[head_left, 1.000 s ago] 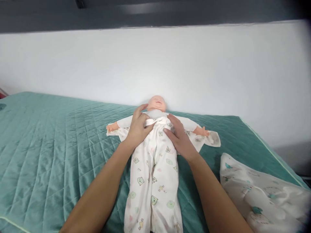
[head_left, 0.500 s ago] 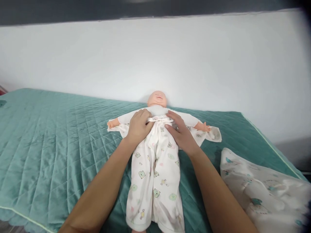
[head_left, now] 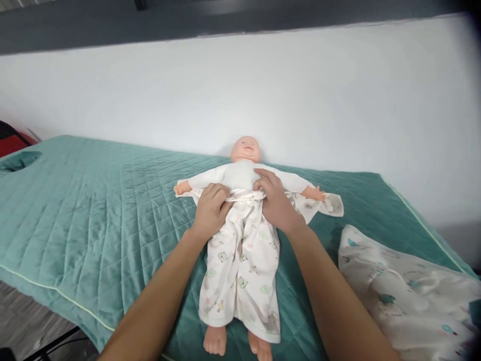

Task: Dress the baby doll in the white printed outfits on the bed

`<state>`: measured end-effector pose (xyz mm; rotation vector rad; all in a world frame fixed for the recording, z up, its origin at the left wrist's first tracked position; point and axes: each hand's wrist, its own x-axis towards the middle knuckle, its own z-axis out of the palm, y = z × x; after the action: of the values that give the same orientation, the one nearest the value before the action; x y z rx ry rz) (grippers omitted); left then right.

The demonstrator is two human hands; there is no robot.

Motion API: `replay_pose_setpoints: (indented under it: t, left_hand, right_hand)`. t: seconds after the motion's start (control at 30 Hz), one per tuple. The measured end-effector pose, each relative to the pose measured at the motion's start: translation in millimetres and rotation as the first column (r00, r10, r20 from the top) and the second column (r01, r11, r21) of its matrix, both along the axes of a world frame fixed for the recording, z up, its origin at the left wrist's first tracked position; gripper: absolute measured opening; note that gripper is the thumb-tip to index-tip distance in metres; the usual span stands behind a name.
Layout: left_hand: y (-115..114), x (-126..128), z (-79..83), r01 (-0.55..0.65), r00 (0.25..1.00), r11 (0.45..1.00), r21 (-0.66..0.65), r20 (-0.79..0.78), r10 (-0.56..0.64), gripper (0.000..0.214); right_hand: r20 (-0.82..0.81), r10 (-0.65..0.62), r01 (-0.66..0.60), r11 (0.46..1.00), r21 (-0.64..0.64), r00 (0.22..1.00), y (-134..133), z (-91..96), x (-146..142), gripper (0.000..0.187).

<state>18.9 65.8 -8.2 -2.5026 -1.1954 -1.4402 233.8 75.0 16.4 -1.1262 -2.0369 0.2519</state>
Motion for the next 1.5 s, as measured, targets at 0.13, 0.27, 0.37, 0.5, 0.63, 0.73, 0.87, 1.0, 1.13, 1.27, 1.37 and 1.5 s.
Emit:
replay_pose_setpoints:
  t: [0.13,0.27,0.37,0.5,0.63,0.73,0.87,1.0,1.13,1.27,1.37,1.5]
  left_hand:
    - [-1,1,-0.6,-0.051,0.999,0.995,-0.082,0.012,0.053,0.009]
    - [0,3,2.9,-0.046,0.999,0.985,-0.166,-0.028,0.042,0.019]
    - [-1,2,3.4,-0.046,0.998,0.990,-0.136,-0.053,0.039,0.019]
    - [-2,-2,1.3,-0.063,0.993,0.994,-0.095,-0.102,0.053,0.020]
    - [-2,-4,-0.7,-0.083,0.990,0.991,-0.101,-0.124,0.071,0.020]
    - [-1,-4,-1.4,-0.086,0.989,0.991,-0.099,-0.127,0.073,0.020]
    - [0,-6,-2.2,-0.110,0.985,0.989,-0.096,-0.144,0.096,0.018]
    - [0,-9,-3.8,-0.122,0.984,0.988,-0.093,-0.145,0.108,0.012]
    - [-1,-11,-6.0,-0.135,0.988,0.985,-0.107,-0.095,0.125,0.020]
    - [-3,-12,-8.0,-0.160,0.987,0.978,-0.136,-0.050,0.155,0.030]
    - [-3,-11,-9.8,-0.144,0.989,0.979,-0.141,-0.009,0.145,0.032]
    - [-1,-10,-12.7,-0.104,0.991,0.985,-0.136,0.071,0.114,0.033]
  right_hand:
    - [0.024,-0.169,0.164,0.975,0.151,0.985,-8,0.1,-7,0.022]
    - [-0.014,-0.253,0.248,0.933,0.259,0.967,-17,-3.3,-7,0.023]
    - [-0.041,-0.278,0.278,0.919,0.281,0.960,-24,-6.1,-6,0.027]
    - [-0.050,-0.274,0.278,0.925,0.258,0.960,-36,-6.9,-5,0.030]
    - [-0.051,-0.245,0.250,0.935,0.253,0.968,-48,-7.7,0,0.029]
    - [-0.045,-0.226,0.230,0.940,0.251,0.973,-56,-10.0,8,0.028]
    - [-0.025,-0.203,0.204,0.958,0.202,0.979,-67,-13.5,16,0.027]
    - [-0.090,-0.164,0.171,0.982,0.078,0.982,-77,-15.8,16,0.027]
    - [-0.183,-0.136,0.114,0.985,-0.126,0.974,-80,-14.5,14,0.024]
    - [-0.255,-0.100,0.024,0.958,-0.284,0.962,-82,-10.5,12,0.022]
    - [-0.276,-0.129,0.027,0.938,-0.346,0.952,-83,-10.6,12,0.022]
    - [-0.427,-0.227,0.073,0.935,-0.347,0.875,-82,-20.7,10,0.024]
